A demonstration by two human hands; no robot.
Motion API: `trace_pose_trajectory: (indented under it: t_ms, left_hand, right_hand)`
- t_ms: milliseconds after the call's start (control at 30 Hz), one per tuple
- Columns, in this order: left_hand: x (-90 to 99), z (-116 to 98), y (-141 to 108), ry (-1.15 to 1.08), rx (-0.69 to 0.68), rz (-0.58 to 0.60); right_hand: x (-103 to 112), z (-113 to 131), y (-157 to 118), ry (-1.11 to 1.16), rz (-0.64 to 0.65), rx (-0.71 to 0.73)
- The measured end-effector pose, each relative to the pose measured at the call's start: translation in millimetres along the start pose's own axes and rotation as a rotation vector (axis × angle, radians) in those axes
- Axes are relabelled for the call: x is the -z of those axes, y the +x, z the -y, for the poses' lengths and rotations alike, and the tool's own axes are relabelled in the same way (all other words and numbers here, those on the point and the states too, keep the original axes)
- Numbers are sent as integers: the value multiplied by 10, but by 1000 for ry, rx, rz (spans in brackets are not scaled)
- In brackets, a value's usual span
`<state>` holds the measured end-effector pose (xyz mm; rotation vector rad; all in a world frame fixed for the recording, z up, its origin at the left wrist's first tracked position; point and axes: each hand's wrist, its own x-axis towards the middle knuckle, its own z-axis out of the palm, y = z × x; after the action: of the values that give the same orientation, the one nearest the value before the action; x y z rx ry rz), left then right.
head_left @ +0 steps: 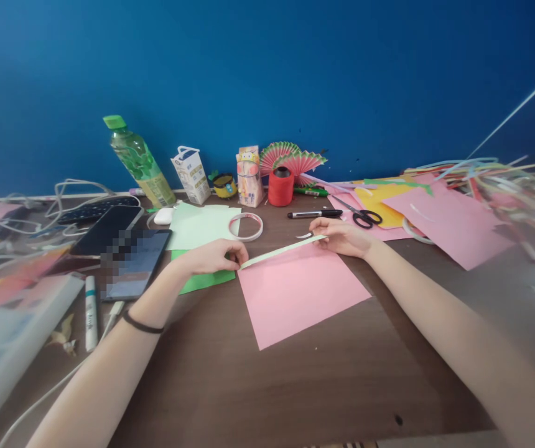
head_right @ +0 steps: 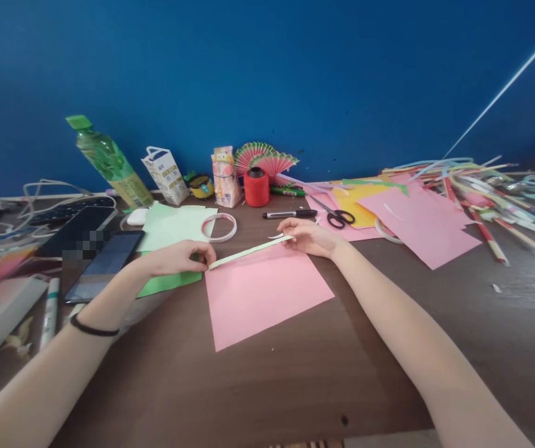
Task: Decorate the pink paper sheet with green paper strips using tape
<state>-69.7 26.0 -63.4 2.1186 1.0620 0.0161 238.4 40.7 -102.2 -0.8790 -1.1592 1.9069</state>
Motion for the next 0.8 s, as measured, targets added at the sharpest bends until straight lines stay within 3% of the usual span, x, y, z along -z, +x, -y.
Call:
trace_pose_trajectory:
  t_ms: [467,600,800]
  left_hand:
    - [11,9,6,74,-7,-44]
    - [9,13,11,77,13,-43]
    - [6,20,18,88,26,-55]
  right_hand:
    - [8,36,-18,-23,49,103]
    - [-26,69,-3,-135,-58,100]
    - [-43,85,-14,-496,-201,121]
